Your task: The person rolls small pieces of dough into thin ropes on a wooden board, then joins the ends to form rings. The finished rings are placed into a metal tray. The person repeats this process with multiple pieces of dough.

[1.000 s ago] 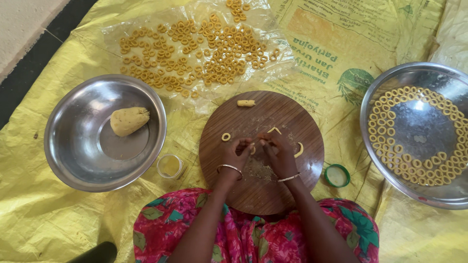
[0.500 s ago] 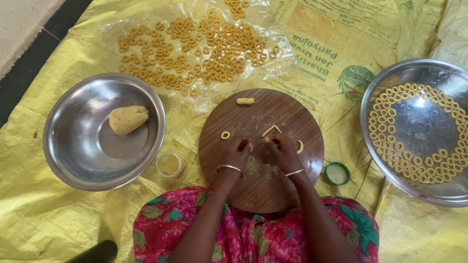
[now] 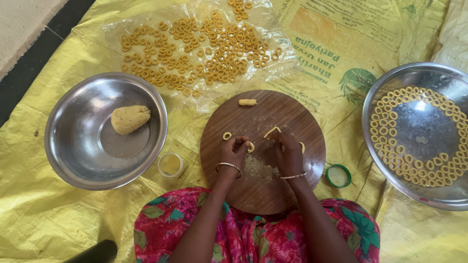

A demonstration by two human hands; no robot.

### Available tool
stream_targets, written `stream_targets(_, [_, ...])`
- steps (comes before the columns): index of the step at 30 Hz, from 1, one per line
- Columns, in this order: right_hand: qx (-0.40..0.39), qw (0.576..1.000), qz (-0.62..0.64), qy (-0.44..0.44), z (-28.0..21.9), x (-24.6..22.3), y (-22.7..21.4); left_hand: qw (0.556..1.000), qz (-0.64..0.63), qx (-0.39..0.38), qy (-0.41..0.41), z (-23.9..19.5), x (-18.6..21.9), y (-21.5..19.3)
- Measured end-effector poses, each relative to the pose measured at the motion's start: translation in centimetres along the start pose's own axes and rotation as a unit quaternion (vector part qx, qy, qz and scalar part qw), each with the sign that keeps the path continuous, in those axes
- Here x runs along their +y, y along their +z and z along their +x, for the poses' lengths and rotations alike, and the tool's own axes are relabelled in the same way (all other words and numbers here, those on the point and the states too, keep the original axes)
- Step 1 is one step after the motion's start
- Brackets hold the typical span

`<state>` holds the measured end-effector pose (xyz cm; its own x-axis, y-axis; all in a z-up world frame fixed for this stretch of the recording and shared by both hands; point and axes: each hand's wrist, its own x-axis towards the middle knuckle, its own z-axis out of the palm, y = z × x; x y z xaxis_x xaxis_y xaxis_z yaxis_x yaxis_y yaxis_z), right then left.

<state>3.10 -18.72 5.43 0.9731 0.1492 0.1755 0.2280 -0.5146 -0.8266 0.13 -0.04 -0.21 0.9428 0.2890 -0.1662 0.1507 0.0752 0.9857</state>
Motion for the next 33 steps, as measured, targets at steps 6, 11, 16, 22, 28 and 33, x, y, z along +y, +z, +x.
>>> stream_targets(6, [-0.117,0.930,0.305,0.166,-0.7,-0.3,2.4,1.000,0.022,0.006,-0.022,-0.4,0.6,0.5])
stream_targets(11, [-0.110,0.886,0.367,0.262,-0.6,0.3,2.3,0.994,-0.067,-0.047,-0.067,-0.5,1.0,0.3])
stream_targets(16, [-0.116,0.887,0.364,0.261,-0.4,0.1,1.7,0.993,-0.037,-0.058,-0.091,-0.4,0.8,0.1])
stream_targets(22, [-0.123,0.885,0.372,0.253,-0.3,0.0,1.8,0.990,-0.044,-0.061,-0.118,-0.2,0.7,-0.1])
stream_targets(28, [-0.139,0.852,0.432,0.260,-0.1,0.7,1.6,0.986,-0.097,-0.079,-0.114,-0.5,2.0,-0.1])
stream_targets(33, [-0.137,0.841,0.445,0.274,0.0,0.9,1.2,0.973,-0.124,-0.083,-0.175,-0.6,3.4,-0.5])
